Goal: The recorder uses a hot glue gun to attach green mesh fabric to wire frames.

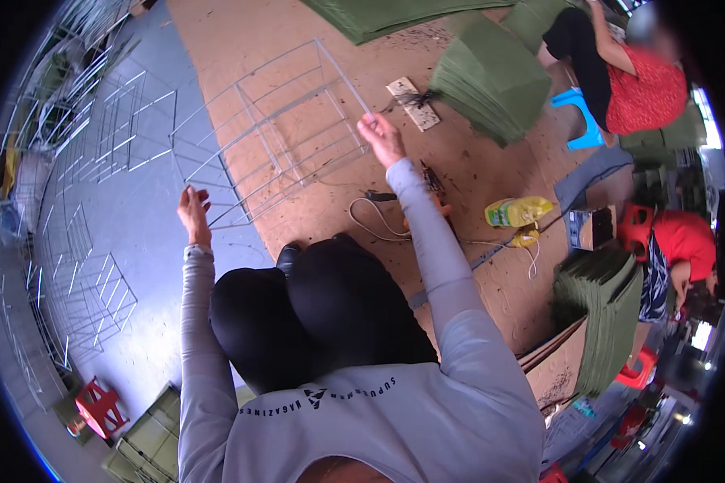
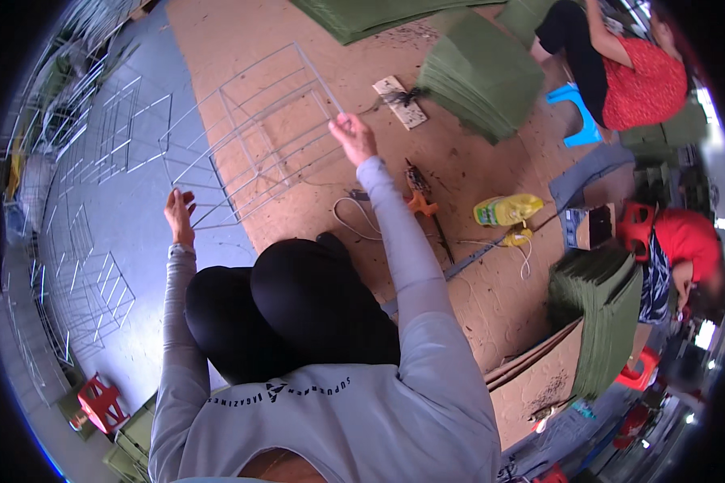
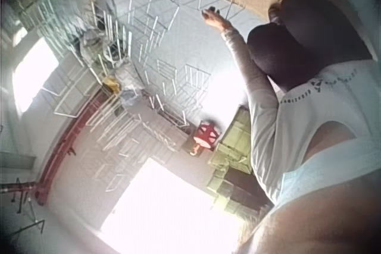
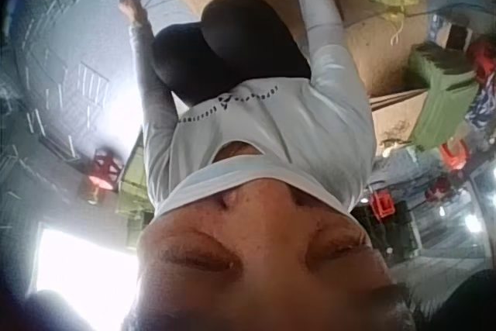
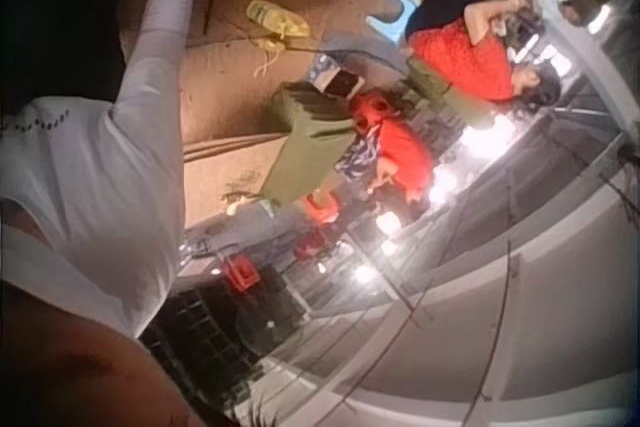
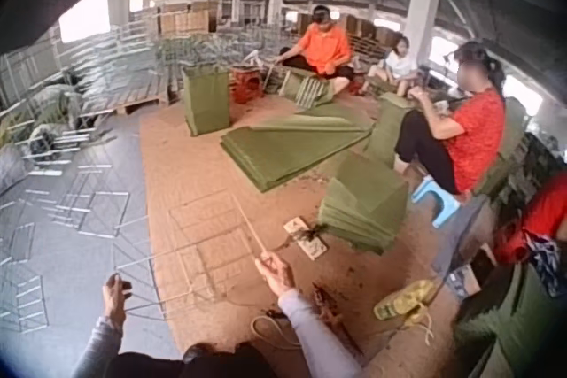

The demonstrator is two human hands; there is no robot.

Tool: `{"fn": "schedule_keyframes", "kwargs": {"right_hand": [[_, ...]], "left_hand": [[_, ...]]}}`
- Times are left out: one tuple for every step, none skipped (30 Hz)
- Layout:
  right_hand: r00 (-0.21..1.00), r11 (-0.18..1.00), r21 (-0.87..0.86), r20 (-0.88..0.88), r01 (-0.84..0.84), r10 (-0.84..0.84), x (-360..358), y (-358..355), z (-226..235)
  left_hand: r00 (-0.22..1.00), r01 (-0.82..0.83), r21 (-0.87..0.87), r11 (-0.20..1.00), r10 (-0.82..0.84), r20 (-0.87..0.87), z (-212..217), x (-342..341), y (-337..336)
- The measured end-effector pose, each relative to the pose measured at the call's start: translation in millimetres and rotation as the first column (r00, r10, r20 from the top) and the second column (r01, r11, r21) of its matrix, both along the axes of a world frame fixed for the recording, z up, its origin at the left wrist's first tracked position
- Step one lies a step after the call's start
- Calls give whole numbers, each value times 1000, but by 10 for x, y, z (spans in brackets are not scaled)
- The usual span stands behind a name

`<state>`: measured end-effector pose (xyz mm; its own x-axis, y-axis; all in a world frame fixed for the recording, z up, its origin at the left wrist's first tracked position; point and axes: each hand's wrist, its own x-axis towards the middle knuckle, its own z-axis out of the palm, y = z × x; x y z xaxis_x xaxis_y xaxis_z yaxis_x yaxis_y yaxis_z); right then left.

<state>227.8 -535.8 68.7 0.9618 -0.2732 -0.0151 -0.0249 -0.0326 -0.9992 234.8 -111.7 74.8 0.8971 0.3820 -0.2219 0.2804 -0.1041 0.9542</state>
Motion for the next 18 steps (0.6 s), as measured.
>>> {"fn": "schedule_keyframes", "kwargs": {"right_hand": [[997, 996, -84, 69, 43, -37, -153, 2, -81], [999, 999, -14, 29, 39, -39, -310, 8, -81], [991, 992, 29, 64, 120, -121, -420, 10, -77], [973, 976, 71, 97, 204, -211, -536, -31, -85], [969, 974, 70, 103, 217, -223, -613, -78, -93], [927, 932, 123, 120, 341, -355, -694, -135, -103], [863, 867, 169, 126, 468, -490, -811, -242, -100], [847, 852, 163, 119, 498, -518, -963, -312, -101], [904, 892, 151, -36, 427, -427, -1122, -378, -111], [924, 919, 156, -192, 361, -331, -1314, -456, -116], [922, 924, 137, -211, 358, -326, -1537, -509, -218], [961, 946, 226, -199, 233, -190, -1786, -539, -354], [942, 992, 48, -322, 120, -98, -2102, -684, -623], [924, 885, -465, -333, 12, -188, -2434, -637, -832], [916, 532, -837, -308, -131, -258, -2734, -500, -989], [891, 497, -865, -280, -72, -358, -3022, -425, -1004], [871, 463, -886, -242, -19, -428, -3229, -348, -1059], [844, 604, -793, -376, -80, -381, -3467, -419, -1169]], "left_hand": [[1000, 28, -23, 999, -29, -11, 40, -34, -30], [999, 42, -39, 998, -43, -23, 85, -78, -19], [999, 47, -39, 998, -48, -19, 68, -60, -28], [997, 71, 65, 995, -73, 34, 20, -32, -53], [991, 89, 172, 981, -105, 84, -20, 9, -60], [989, 104, 170, 980, -121, 90, -44, 32, -41], [975, -5, 254, 967, -51, 214, -91, 57, -56], [943, -116, 323, 939, 2, 334, -132, 56, -39], [929, -133, 269, 954, 25, 369, -134, 14, 52], [916, -139, 212, 967, 44, 398, -104, -69, 159], [938, -150, 239, 959, 62, 341, -80, -166, 183], [953, -167, 272, 948, 85, 291, -54, -272, 274], [959, -148, 447, 882, 17, 284, -145, -356, 365], [953, -183, 420, 889, 56, 297, -205, -541, 428], [980, -92, 683, 725, -57, 192, -301, -708, 665], [979, -85, 684, 725, -67, 193, -229, -715, 595], [980, -57, 683, 728, -90, 178, -171, -760, 689], [980, -26, 674, 738, -113, 161, -151, -827, 733]]}}
